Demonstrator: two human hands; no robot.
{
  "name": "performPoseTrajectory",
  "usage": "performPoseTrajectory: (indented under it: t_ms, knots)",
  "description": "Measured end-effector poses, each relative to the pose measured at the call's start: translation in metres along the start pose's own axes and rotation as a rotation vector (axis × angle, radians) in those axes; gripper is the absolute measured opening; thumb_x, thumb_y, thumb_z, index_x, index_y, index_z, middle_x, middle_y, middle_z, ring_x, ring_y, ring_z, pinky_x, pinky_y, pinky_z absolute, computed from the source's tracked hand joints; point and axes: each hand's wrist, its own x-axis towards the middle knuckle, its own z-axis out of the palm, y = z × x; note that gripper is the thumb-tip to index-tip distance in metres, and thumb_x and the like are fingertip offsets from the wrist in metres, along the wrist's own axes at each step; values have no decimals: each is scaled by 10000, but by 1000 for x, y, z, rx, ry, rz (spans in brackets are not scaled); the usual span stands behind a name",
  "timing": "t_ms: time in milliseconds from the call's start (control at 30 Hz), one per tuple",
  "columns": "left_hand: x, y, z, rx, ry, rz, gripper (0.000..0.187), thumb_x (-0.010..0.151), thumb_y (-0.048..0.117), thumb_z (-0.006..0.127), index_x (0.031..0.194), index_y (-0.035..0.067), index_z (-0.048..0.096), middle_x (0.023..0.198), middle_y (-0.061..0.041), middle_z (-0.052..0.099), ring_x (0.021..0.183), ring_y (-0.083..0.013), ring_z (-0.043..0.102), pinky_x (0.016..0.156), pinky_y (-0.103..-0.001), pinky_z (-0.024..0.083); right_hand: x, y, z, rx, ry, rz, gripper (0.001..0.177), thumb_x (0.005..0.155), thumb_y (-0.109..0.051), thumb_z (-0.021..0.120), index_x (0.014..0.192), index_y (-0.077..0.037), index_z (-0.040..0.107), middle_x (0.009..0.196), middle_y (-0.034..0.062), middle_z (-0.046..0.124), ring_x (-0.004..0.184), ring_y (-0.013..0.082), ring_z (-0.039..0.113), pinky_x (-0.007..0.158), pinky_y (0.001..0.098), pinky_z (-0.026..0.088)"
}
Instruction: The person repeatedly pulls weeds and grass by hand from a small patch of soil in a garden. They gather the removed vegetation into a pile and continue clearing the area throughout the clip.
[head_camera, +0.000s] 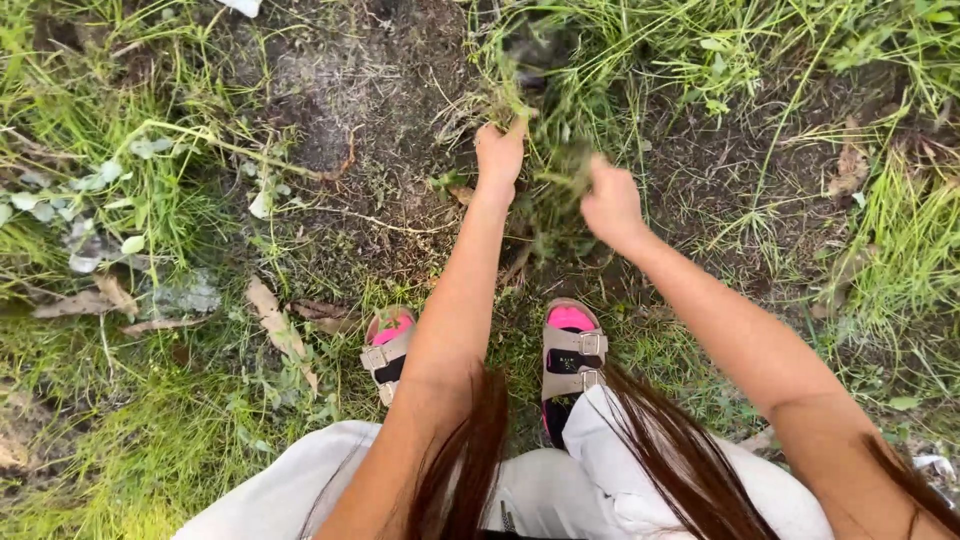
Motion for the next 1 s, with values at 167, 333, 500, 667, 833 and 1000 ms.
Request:
performPoseTrajectory:
  t_ms: [167,333,500,667,833,1000]
  knots:
    - [-85,66,5,-109,-318,-138,883,880,377,790,1486,-74,330,1463,-329,441,1379,-406,434,1135,-585,368,32,-38,-8,498,14,30,539,808,116,446,1344,130,391,1316,410,473,1308,573,392,1120,627,265]
    - [-65,37,-14,-545,-260,-199,673,774,118,931,1307,-60,561,1197,-250,655,1000,-359,694,776,-513,616,39,-41,-34,50,-181,-376,446,802,-62,657,1212,107,604,1255,349,511,1093,527,478,989,612,397]
    - [-44,68,-39,254,138,190,422,841,52,781,1193,51,548,1153,-88,590,1044,-205,571,954,-307,519,41,-89,-91,398,-197,69,468,952,38,519,1389,-126,555,1402,111,492,1112,175,542,954,328,490]
    - [-35,30,-48,1102,144,433,555,747,-219,611,1247,21,628,1334,-192,493,1034,-256,566,842,-335,563,45,-84,-48,14,-468,88,797,859,-126,721,1530,-66,294,1506,237,311,1398,379,367,1186,502,309]
    - [-77,84,-27,529,192,231,604,873,-32,671,1408,-81,393,1408,-214,463,1258,-292,527,1123,-357,496,47,-105,-2,410,-464,-90,1038,662,-119,907,1471,63,283,1531,251,386,1422,386,378,1206,475,287]
    - [-79,113,-52,729,108,65,667,893,426,681,1469,187,445,1459,-137,407,1275,-426,471,880,-587,545,87,-154,7,498,-193,-302,717,683,117,652,1371,66,459,1389,241,540,1314,366,502,1126,456,386]
